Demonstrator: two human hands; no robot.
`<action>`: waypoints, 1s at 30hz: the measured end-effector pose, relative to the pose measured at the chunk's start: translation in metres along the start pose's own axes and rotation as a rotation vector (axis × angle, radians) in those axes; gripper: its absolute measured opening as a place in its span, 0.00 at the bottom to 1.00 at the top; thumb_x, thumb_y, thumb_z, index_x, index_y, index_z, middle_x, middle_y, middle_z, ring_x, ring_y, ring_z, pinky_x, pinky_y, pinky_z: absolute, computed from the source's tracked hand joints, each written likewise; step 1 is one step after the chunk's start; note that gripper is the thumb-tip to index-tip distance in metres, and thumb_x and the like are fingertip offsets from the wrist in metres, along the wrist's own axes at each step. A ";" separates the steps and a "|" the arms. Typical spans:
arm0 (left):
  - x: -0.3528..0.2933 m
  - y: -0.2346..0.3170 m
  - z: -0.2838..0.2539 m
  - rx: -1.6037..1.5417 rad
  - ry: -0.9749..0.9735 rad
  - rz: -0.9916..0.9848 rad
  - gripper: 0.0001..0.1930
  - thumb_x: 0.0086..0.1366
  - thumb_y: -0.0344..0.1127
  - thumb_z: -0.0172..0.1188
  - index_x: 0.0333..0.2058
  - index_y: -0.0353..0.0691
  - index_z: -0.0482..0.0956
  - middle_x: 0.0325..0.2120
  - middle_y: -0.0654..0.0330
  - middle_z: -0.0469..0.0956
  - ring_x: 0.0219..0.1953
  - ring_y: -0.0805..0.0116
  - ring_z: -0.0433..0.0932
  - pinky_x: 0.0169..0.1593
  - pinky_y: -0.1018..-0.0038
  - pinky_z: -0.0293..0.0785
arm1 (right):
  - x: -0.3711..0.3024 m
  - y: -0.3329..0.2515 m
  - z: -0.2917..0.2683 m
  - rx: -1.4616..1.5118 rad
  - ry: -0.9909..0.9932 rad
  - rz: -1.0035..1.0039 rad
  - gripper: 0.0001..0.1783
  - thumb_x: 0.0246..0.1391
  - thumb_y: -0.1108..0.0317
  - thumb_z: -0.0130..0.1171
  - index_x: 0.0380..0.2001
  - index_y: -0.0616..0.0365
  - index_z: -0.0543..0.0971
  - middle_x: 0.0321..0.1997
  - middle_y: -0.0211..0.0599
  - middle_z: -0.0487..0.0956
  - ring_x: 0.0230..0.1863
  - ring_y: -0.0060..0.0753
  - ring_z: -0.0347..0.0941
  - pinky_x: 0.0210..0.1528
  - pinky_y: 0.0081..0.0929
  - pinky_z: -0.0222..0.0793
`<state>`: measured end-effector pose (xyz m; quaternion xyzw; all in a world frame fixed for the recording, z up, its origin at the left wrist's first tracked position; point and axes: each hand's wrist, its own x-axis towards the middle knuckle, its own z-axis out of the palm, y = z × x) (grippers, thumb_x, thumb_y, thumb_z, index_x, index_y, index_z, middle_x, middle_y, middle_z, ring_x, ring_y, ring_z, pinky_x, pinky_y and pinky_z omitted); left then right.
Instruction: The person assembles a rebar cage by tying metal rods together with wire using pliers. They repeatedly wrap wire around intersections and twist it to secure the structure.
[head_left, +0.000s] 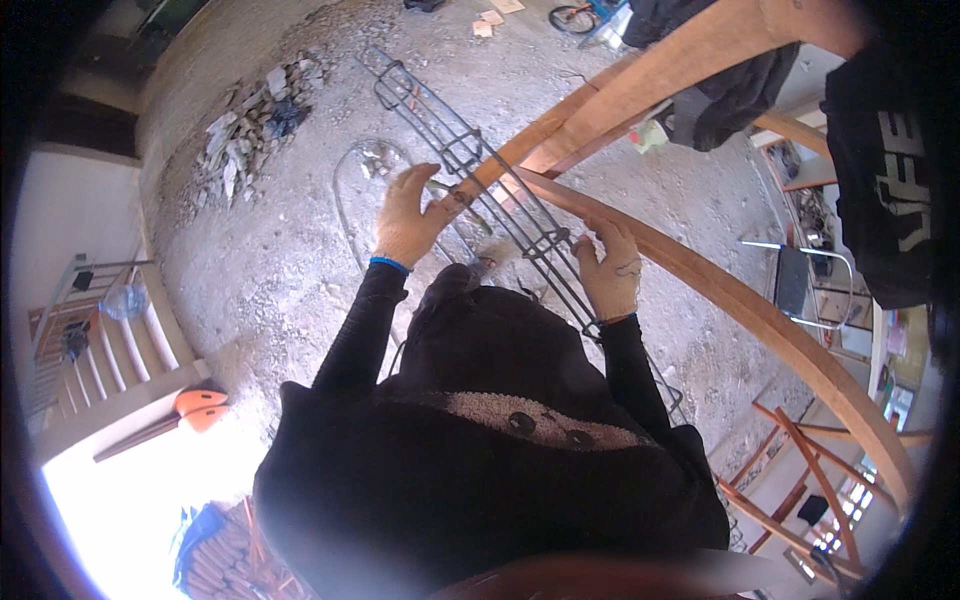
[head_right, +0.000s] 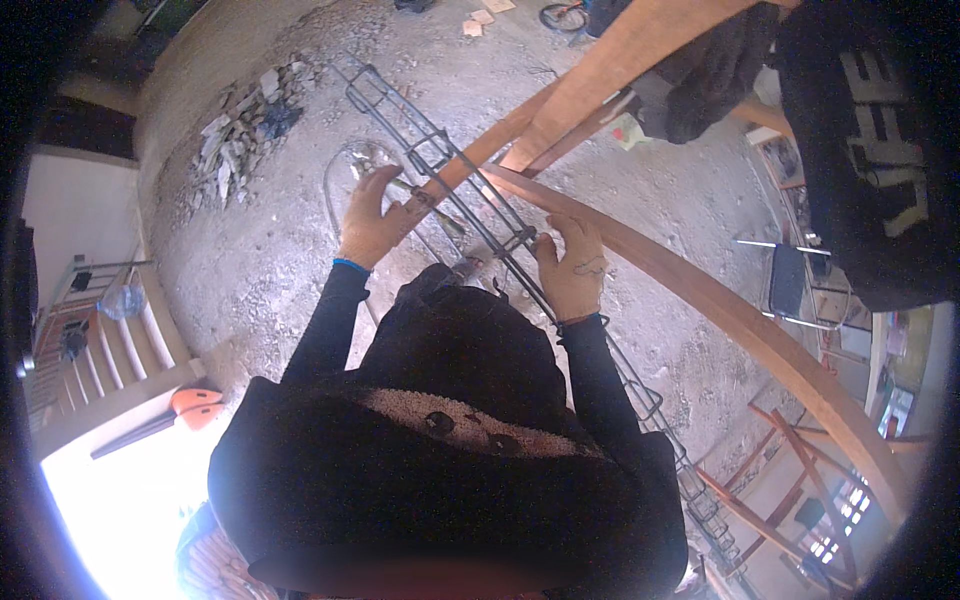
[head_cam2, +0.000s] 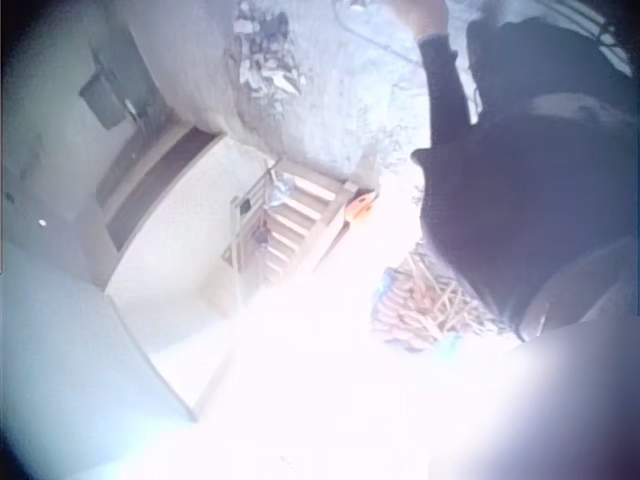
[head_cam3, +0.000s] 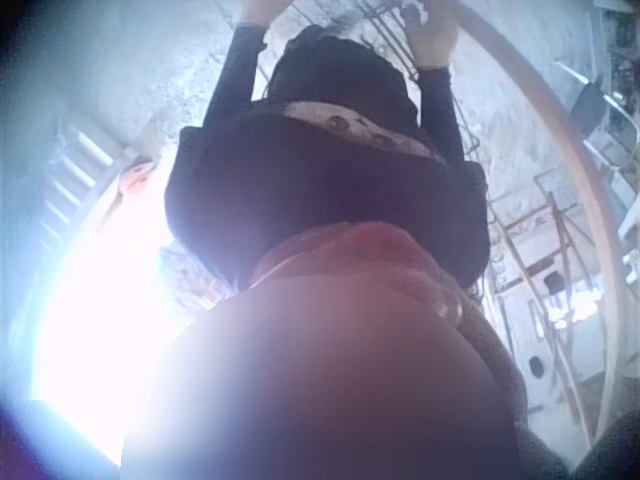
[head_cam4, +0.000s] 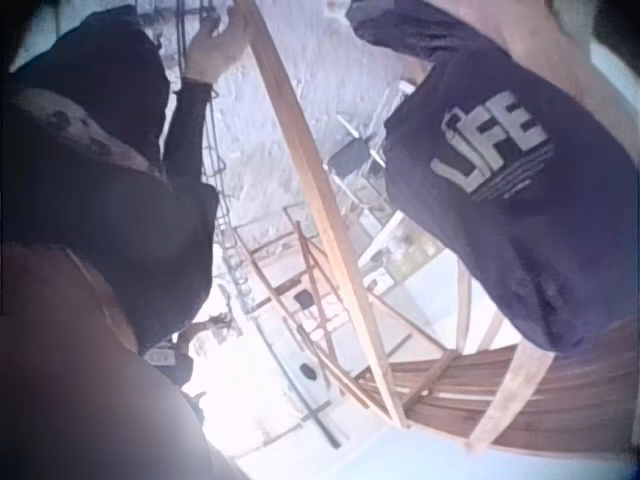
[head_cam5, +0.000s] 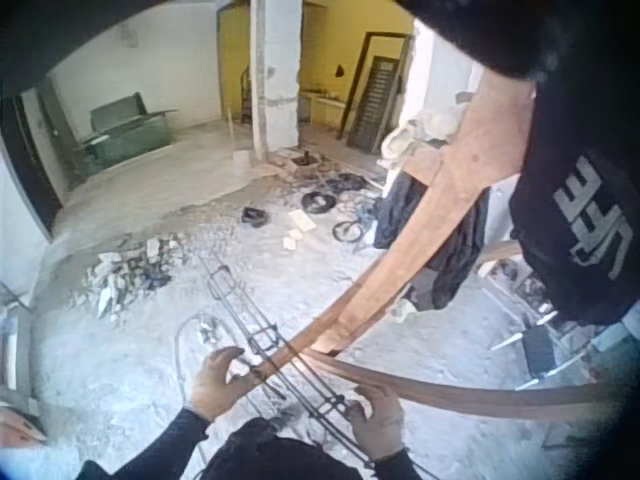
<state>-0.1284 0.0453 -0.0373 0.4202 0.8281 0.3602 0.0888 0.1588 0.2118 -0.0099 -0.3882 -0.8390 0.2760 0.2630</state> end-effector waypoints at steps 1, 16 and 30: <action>-0.006 -0.004 0.001 -0.028 -0.048 -0.056 0.34 0.60 0.42 0.72 0.66 0.43 0.77 0.62 0.46 0.78 0.69 0.44 0.73 0.72 0.56 0.69 | 0.000 -0.001 0.003 0.034 0.000 0.018 0.14 0.57 0.70 0.69 0.47 0.61 0.86 0.52 0.49 0.85 0.55 0.56 0.81 0.60 0.45 0.75; 0.026 -0.059 0.034 -0.151 -0.152 0.281 0.25 0.53 0.44 0.78 0.49 0.40 0.88 0.50 0.52 0.87 0.55 0.49 0.83 0.61 0.56 0.77 | -0.033 0.018 0.016 0.315 0.244 0.214 0.14 0.60 0.77 0.61 0.49 0.66 0.84 0.49 0.48 0.84 0.51 0.44 0.83 0.53 0.37 0.79; 0.042 0.094 -0.094 -0.809 -0.288 0.095 0.14 0.63 0.21 0.69 0.48 0.27 0.83 0.42 0.54 0.85 0.43 0.65 0.86 0.51 0.71 0.84 | -0.028 -0.028 -0.057 0.328 0.280 0.047 0.25 0.53 0.72 0.72 0.55 0.64 0.82 0.54 0.49 0.84 0.54 0.45 0.83 0.58 0.39 0.78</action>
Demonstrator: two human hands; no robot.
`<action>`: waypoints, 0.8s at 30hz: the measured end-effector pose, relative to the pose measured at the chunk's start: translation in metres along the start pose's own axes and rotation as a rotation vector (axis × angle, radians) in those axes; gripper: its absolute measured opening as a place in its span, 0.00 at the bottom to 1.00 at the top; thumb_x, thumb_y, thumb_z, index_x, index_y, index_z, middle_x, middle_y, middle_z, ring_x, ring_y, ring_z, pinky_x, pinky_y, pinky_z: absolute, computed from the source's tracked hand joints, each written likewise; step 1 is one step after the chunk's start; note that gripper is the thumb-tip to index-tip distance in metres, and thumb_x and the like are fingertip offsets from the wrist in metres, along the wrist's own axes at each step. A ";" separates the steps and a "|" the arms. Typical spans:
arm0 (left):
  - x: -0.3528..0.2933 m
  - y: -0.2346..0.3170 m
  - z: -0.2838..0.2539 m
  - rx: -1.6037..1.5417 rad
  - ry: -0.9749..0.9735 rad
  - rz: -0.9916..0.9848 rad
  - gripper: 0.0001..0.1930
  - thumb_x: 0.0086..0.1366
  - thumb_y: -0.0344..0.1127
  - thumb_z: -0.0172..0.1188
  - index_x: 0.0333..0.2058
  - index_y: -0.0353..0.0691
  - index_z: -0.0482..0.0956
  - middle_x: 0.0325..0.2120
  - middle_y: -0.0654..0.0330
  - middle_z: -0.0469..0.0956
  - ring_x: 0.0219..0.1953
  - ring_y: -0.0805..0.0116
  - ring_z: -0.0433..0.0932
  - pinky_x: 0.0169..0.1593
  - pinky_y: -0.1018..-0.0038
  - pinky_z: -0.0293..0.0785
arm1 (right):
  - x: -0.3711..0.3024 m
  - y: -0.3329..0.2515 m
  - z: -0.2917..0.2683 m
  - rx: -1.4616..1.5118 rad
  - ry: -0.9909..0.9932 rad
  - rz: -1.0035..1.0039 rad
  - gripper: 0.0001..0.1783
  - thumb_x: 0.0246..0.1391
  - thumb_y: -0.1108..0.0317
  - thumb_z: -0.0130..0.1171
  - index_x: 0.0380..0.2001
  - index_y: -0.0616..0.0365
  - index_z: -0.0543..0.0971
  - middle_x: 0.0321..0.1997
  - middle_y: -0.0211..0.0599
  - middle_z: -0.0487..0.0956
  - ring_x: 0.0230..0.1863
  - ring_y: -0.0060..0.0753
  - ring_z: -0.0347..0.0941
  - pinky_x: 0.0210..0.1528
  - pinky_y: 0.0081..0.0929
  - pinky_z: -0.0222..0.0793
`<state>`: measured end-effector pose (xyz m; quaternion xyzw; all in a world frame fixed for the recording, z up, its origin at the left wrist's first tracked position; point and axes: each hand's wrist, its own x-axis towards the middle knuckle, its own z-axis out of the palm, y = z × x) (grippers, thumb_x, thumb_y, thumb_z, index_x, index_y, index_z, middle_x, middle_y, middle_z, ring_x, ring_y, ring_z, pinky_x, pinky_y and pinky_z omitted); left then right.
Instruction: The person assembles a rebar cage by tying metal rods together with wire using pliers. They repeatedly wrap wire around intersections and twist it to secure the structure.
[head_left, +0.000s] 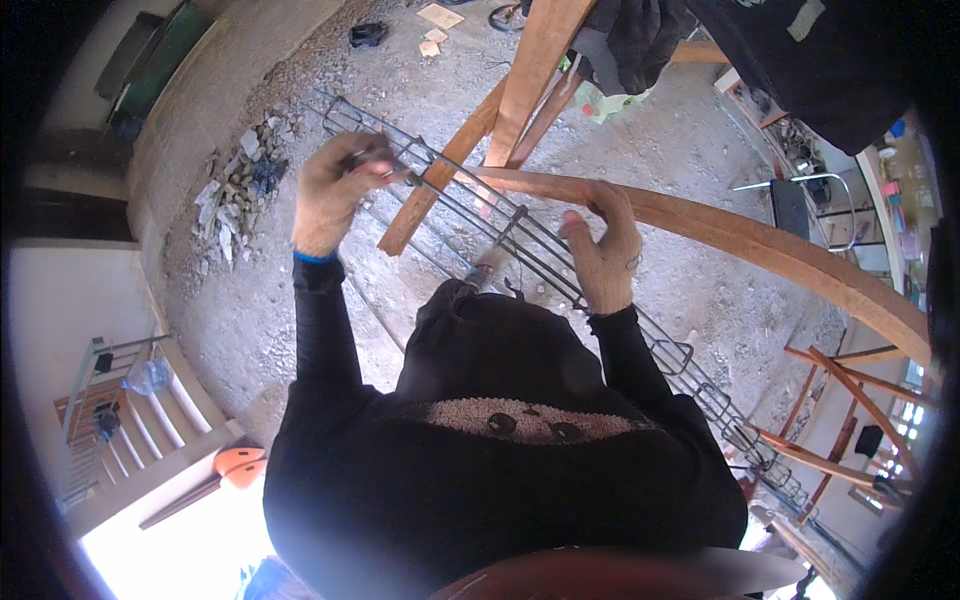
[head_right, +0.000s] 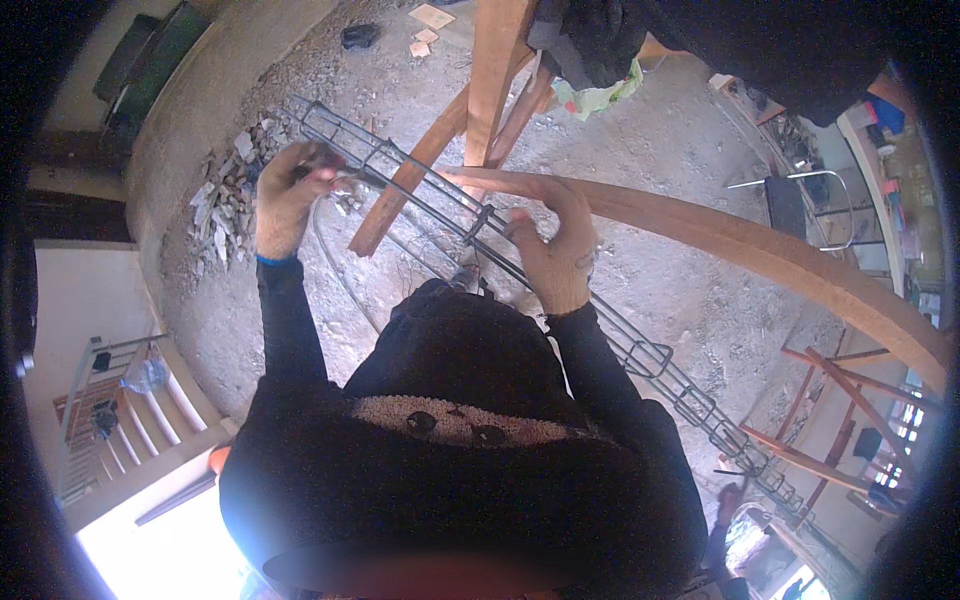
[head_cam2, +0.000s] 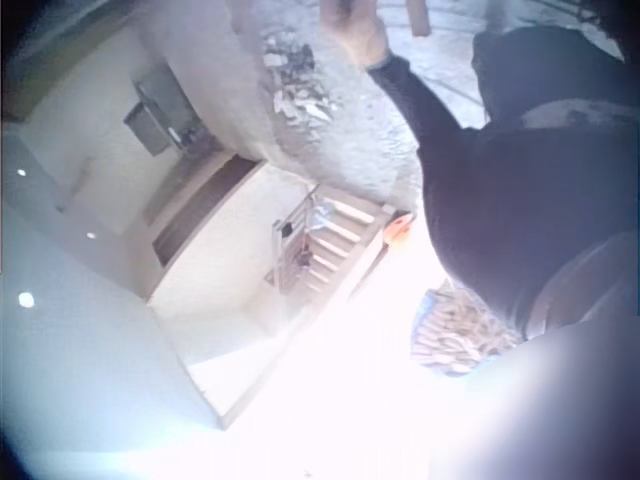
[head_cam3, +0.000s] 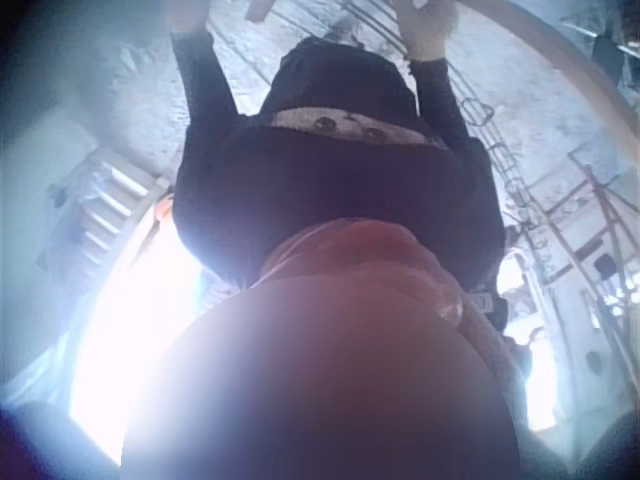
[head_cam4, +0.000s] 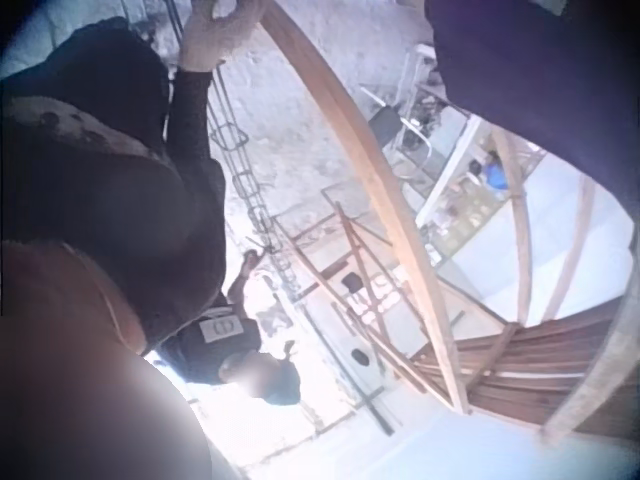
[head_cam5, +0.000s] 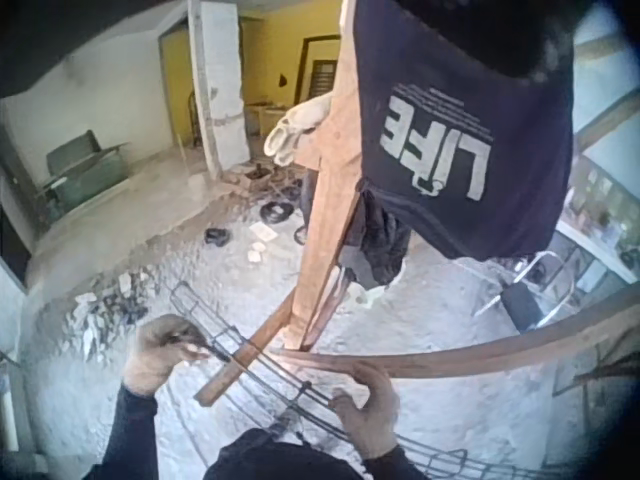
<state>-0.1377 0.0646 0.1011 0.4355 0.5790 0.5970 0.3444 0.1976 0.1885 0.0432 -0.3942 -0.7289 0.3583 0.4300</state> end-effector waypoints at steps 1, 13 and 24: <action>0.005 0.011 0.017 -0.068 -0.043 0.025 0.14 0.63 0.21 0.69 0.47 0.27 0.83 0.42 0.53 0.85 0.43 0.66 0.86 0.51 0.71 0.83 | 0.009 -0.010 -0.003 -0.015 -0.090 -0.111 0.29 0.51 0.72 0.72 0.58 0.64 0.80 0.56 0.49 0.83 0.55 0.44 0.83 0.59 0.38 0.77; 0.026 0.017 0.157 -0.002 -0.377 0.054 0.19 0.67 0.41 0.69 0.48 0.32 0.85 0.40 0.55 0.88 0.46 0.63 0.87 0.53 0.69 0.80 | 0.006 -0.033 -0.056 0.645 -0.854 0.637 0.45 0.57 0.69 0.63 0.76 0.66 0.59 0.53 0.56 0.84 0.49 0.47 0.86 0.52 0.41 0.82; -0.019 -0.115 0.104 0.264 -0.491 -0.325 0.29 0.74 0.59 0.58 0.45 0.33 0.89 0.42 0.42 0.87 0.47 0.44 0.85 0.54 0.55 0.77 | 0.013 -0.021 -0.081 0.257 -0.694 1.015 0.44 0.49 0.84 0.54 0.74 0.62 0.61 0.67 0.58 0.76 0.56 0.52 0.84 0.59 0.45 0.83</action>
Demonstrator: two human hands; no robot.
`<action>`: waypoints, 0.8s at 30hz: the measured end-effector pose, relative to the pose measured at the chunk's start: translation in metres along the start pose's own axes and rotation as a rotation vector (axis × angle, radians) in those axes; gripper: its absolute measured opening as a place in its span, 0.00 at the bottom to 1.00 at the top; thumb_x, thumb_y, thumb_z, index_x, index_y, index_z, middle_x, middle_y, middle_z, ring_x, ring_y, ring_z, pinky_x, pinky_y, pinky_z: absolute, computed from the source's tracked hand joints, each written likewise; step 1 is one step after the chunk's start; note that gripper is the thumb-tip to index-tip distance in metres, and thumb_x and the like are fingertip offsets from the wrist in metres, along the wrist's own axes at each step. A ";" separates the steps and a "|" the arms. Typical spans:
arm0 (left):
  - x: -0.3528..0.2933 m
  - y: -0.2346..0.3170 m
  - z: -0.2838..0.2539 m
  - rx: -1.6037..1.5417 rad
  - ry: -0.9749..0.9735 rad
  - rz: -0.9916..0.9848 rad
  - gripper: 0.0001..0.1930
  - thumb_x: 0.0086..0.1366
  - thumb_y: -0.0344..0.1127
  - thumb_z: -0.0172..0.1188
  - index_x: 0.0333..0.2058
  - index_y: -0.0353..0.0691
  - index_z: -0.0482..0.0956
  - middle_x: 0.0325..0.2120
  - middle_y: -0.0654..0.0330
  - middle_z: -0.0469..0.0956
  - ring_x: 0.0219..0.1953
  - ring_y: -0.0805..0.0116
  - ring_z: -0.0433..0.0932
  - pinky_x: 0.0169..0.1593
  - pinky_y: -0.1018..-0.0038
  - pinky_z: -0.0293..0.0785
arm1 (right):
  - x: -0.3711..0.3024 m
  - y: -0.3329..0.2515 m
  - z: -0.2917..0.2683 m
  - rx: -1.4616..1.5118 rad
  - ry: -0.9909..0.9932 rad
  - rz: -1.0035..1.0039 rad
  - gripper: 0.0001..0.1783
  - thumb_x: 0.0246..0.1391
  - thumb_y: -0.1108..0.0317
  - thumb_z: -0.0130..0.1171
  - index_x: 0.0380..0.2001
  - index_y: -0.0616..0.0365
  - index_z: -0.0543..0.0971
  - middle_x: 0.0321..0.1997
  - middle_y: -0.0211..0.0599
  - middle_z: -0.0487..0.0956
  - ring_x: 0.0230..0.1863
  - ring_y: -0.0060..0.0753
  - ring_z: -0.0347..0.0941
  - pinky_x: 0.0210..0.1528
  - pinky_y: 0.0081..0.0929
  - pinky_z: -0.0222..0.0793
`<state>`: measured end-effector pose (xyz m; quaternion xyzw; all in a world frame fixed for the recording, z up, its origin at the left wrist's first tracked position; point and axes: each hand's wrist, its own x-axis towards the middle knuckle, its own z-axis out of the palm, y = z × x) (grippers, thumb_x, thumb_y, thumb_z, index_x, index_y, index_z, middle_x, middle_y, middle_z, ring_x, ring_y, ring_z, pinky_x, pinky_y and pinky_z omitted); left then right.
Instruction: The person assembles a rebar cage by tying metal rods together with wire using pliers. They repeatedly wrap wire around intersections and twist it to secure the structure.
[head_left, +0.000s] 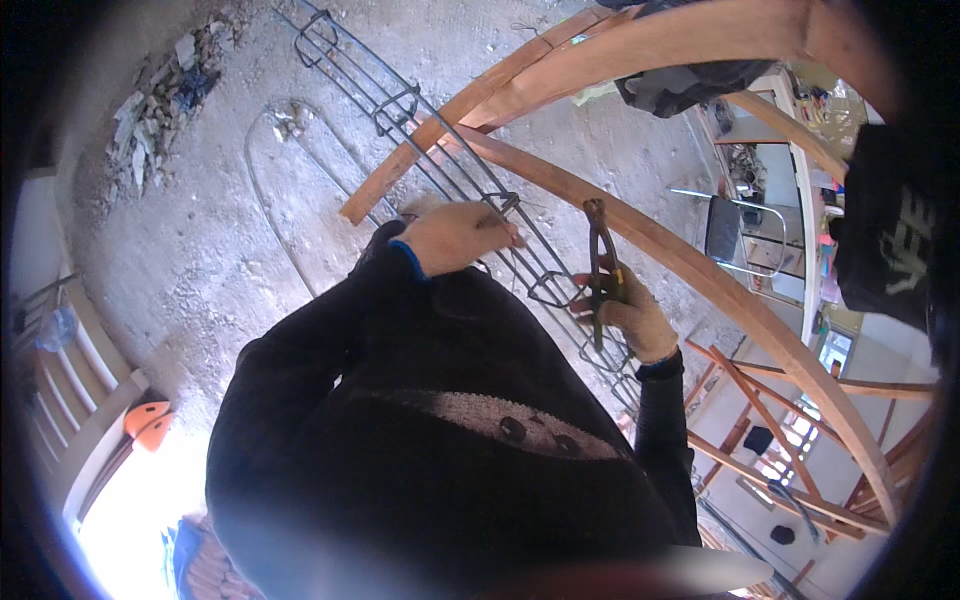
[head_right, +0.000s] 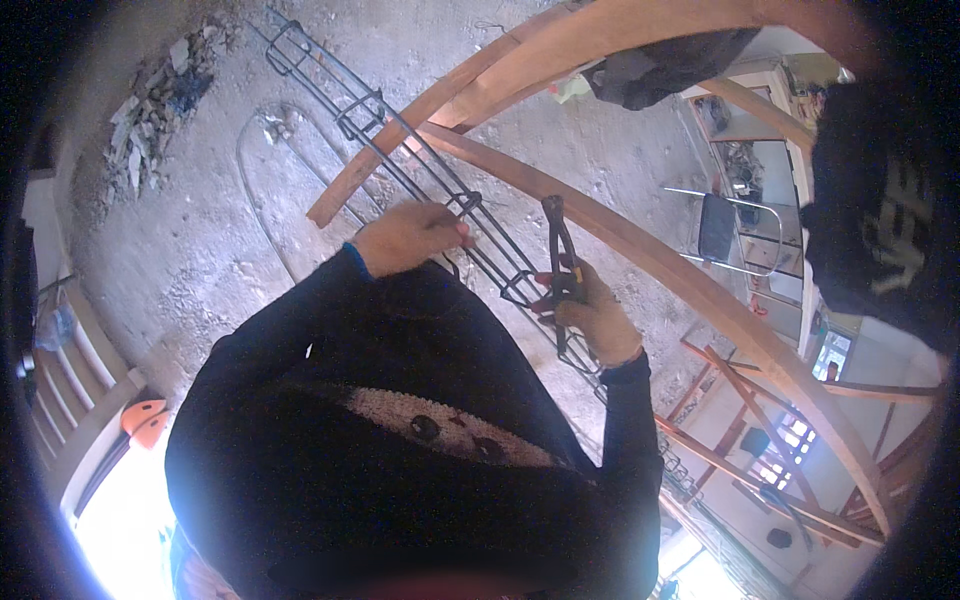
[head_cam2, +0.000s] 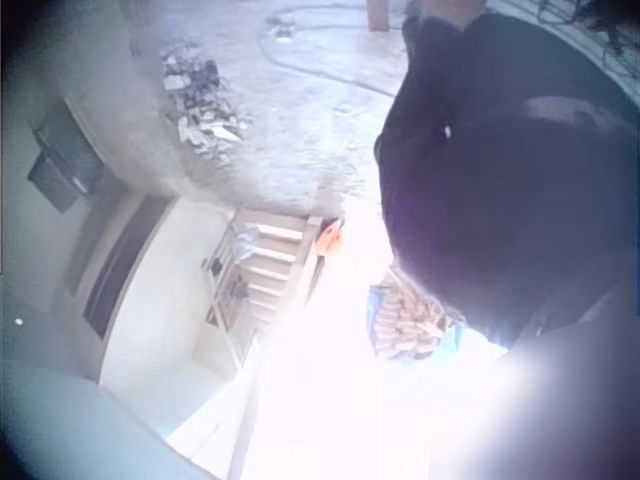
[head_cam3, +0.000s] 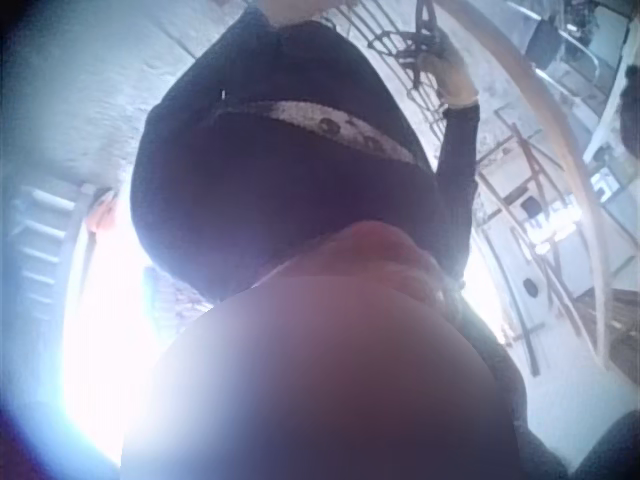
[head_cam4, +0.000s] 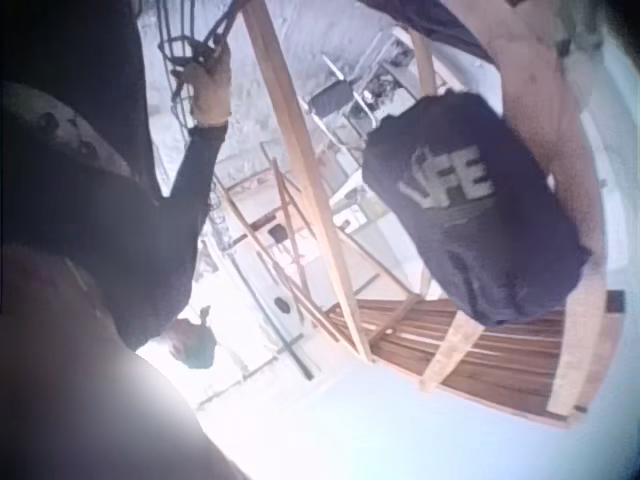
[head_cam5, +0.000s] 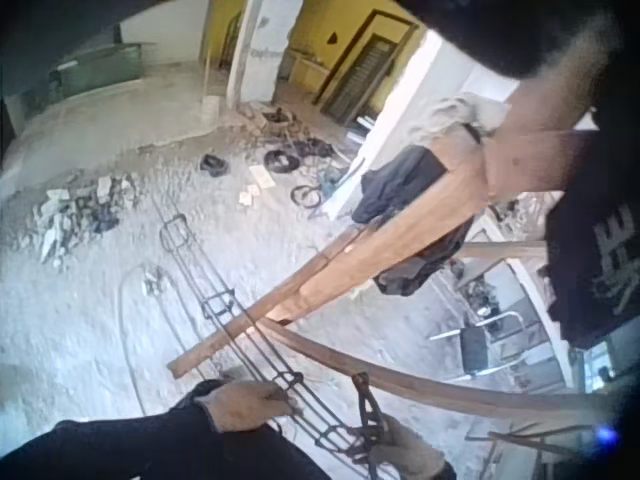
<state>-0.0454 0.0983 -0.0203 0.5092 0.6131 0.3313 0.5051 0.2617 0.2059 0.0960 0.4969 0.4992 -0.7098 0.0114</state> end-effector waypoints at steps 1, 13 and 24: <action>0.002 -0.006 0.003 -0.054 -0.038 0.019 0.29 0.74 0.58 0.58 0.45 0.32 0.89 0.42 0.42 0.87 0.46 0.46 0.85 0.54 0.57 0.77 | 0.002 -0.004 -0.003 -0.022 0.002 0.027 0.43 0.50 0.84 0.54 0.73 0.62 0.62 0.67 0.58 0.76 0.56 0.52 0.84 0.59 0.46 0.82; 0.021 -0.010 0.004 -0.596 -0.330 -0.056 0.19 0.74 0.45 0.60 0.42 0.32 0.88 0.39 0.58 0.88 0.39 0.70 0.82 0.45 0.71 0.79 | 0.034 -0.063 0.008 -1.625 0.020 -0.365 0.20 0.59 0.78 0.59 0.54 0.50 0.83 0.53 0.40 0.82 0.52 0.39 0.82 0.54 0.39 0.77; 0.026 -0.001 -0.015 -0.630 -0.357 -0.083 0.18 0.70 0.43 0.61 0.43 0.31 0.88 0.38 0.59 0.88 0.36 0.72 0.81 0.44 0.74 0.78 | 0.077 -0.101 0.044 -2.186 0.081 -0.644 0.21 0.60 0.69 0.59 0.57 0.50 0.84 0.67 0.44 0.74 0.60 0.51 0.72 0.77 0.59 0.58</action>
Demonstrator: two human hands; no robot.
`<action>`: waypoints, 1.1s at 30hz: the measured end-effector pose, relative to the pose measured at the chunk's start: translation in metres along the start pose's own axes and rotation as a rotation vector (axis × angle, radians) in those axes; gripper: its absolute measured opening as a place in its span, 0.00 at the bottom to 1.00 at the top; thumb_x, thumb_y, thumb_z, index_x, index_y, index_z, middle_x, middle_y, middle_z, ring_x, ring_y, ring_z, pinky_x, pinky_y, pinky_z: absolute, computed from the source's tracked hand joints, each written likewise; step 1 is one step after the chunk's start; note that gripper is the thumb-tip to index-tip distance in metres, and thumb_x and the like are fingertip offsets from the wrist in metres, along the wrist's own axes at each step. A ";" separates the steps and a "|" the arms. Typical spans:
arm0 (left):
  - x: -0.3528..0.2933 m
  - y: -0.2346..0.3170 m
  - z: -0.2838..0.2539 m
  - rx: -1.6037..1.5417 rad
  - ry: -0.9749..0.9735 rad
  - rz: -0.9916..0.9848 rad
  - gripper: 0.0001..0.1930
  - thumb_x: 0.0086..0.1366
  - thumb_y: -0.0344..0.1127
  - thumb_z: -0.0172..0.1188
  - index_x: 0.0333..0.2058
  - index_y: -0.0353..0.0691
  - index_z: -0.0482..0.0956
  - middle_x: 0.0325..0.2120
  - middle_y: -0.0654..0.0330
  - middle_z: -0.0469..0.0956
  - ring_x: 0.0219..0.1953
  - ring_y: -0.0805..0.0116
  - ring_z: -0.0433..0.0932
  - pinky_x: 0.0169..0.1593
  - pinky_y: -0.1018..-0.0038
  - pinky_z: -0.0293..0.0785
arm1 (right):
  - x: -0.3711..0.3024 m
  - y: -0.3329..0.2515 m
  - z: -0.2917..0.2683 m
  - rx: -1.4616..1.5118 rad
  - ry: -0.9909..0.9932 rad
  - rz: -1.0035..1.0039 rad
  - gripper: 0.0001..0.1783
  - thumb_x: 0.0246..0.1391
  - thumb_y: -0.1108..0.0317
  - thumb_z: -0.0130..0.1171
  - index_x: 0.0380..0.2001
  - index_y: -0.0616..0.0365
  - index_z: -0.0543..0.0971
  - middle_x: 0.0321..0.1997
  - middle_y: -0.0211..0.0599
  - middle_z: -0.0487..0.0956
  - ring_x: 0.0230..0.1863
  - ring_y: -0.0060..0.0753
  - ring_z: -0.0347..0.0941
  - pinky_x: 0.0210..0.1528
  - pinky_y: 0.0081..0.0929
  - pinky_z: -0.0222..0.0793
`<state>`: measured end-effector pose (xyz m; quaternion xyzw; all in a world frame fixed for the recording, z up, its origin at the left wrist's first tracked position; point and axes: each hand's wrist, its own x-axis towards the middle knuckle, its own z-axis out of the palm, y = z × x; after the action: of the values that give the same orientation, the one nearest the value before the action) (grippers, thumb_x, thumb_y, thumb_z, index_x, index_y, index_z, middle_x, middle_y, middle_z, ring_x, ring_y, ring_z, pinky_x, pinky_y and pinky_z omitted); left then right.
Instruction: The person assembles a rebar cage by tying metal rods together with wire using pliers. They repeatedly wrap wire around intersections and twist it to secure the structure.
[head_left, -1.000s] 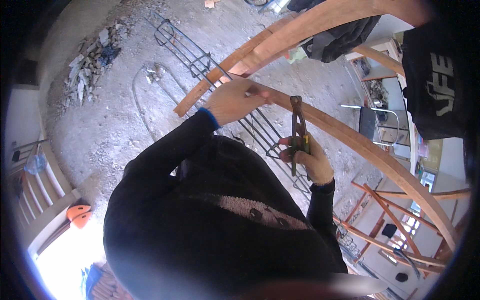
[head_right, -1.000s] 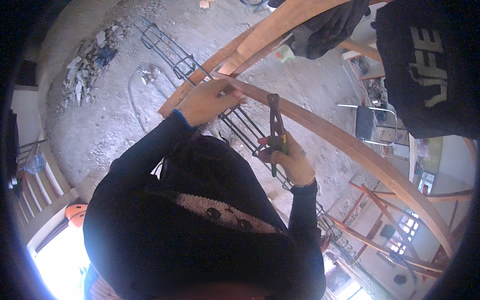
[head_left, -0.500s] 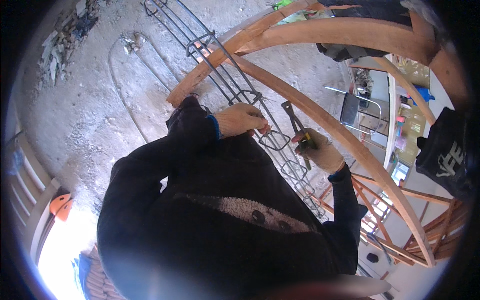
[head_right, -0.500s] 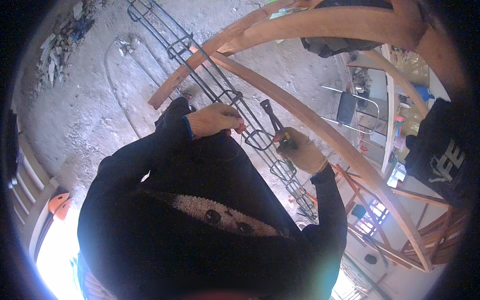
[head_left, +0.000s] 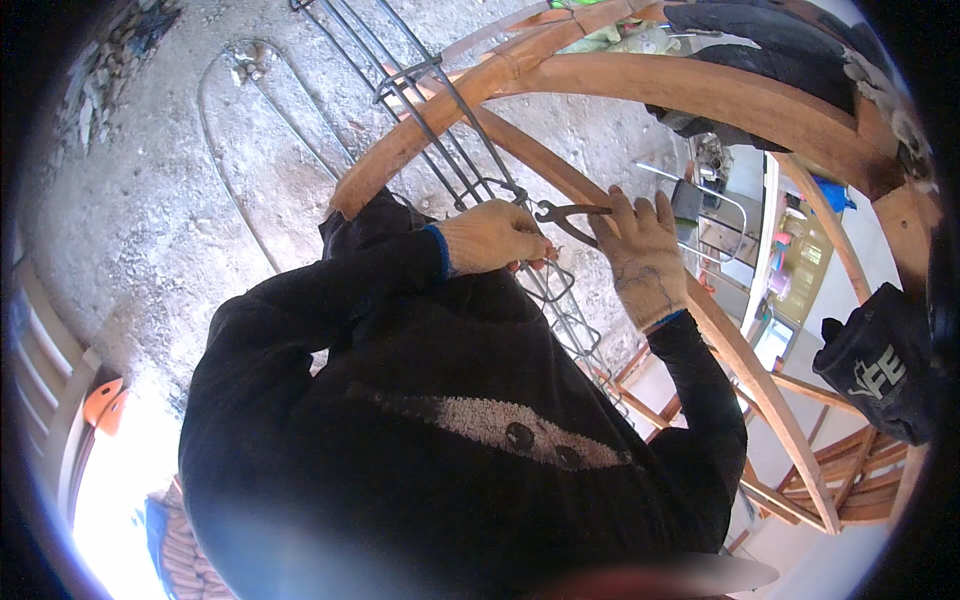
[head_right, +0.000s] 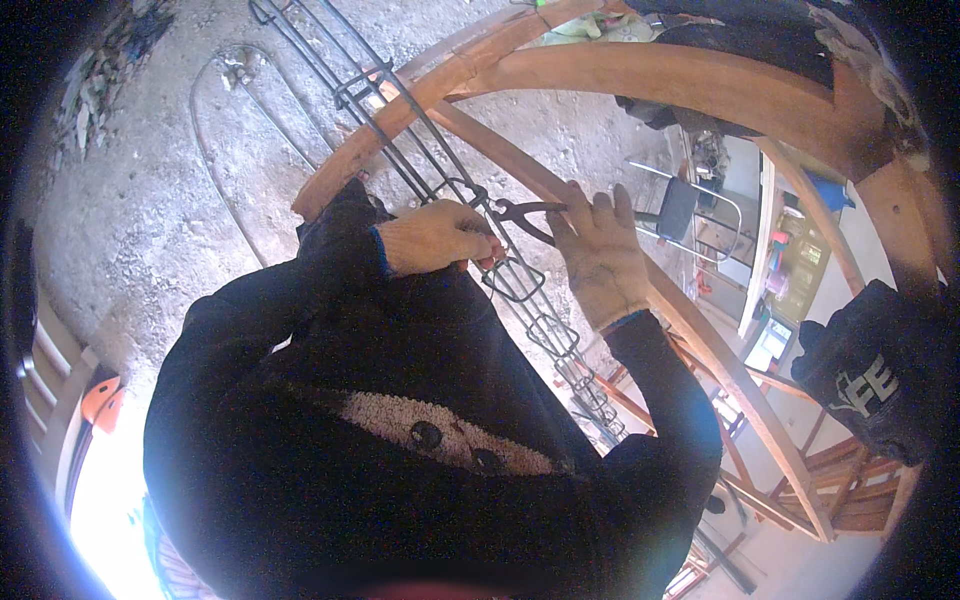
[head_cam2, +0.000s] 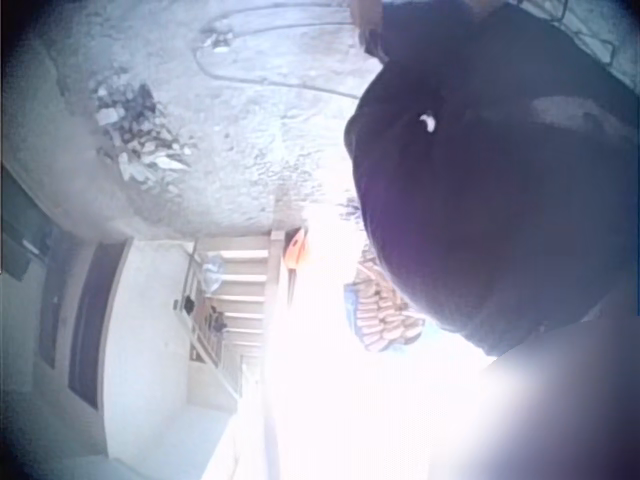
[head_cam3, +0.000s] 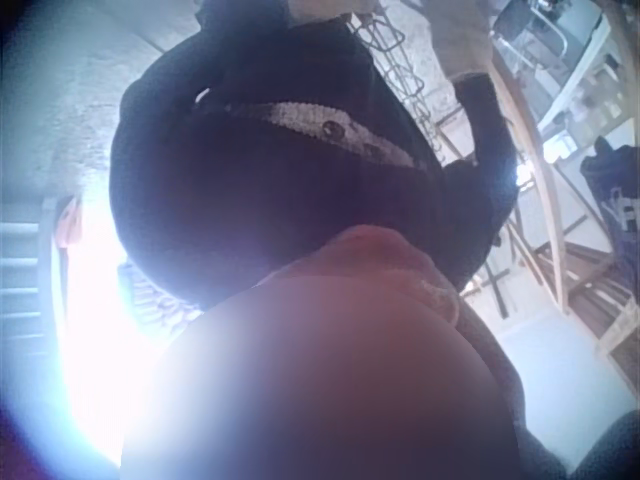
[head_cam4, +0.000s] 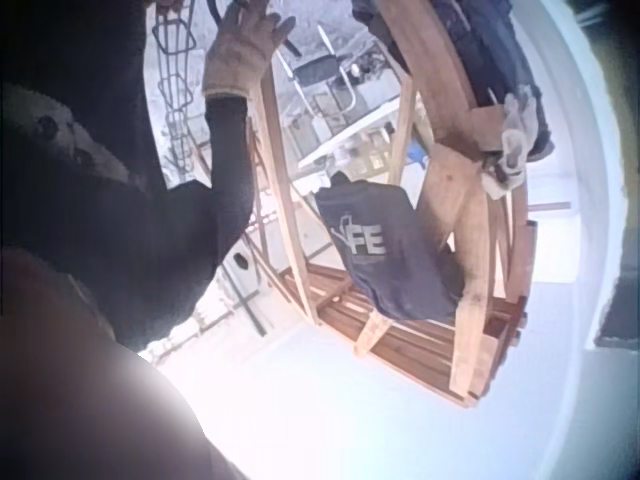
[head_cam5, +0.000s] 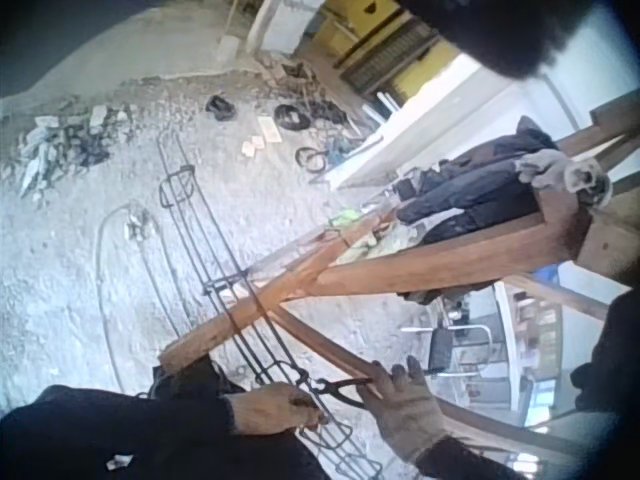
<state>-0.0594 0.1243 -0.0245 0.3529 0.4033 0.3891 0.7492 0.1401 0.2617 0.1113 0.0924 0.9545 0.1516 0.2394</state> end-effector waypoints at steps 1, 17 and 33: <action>0.000 0.000 -0.001 -0.009 -0.004 -0.002 0.18 0.70 0.43 0.61 0.43 0.31 0.88 0.38 0.59 0.88 0.36 0.73 0.81 0.43 0.74 0.78 | 0.002 -0.001 0.001 0.004 0.013 0.002 0.21 0.60 0.69 0.59 0.56 0.51 0.84 0.68 0.45 0.74 0.60 0.52 0.72 0.77 0.59 0.58; 0.009 -0.003 0.004 0.219 -0.032 0.027 0.21 0.71 0.49 0.63 0.41 0.32 0.90 0.37 0.54 0.90 0.41 0.65 0.85 0.48 0.69 0.79 | 0.018 -0.005 0.015 0.061 -0.073 0.016 0.18 0.63 0.68 0.58 0.54 0.55 0.84 0.54 0.44 0.77 0.57 0.48 0.75 0.73 0.57 0.64; -0.002 -0.004 -0.023 0.100 0.342 0.248 0.20 0.74 0.47 0.58 0.43 0.33 0.87 0.35 0.57 0.85 0.40 0.67 0.82 0.49 0.70 0.77 | 0.029 0.019 0.042 0.252 -0.147 0.005 0.09 0.64 0.66 0.56 0.37 0.58 0.81 0.34 0.48 0.86 0.36 0.53 0.86 0.38 0.49 0.82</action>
<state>-0.0795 0.1253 -0.0375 0.3655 0.4966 0.5122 0.5979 0.1371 0.2972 0.0697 0.1347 0.9457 0.0238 0.2948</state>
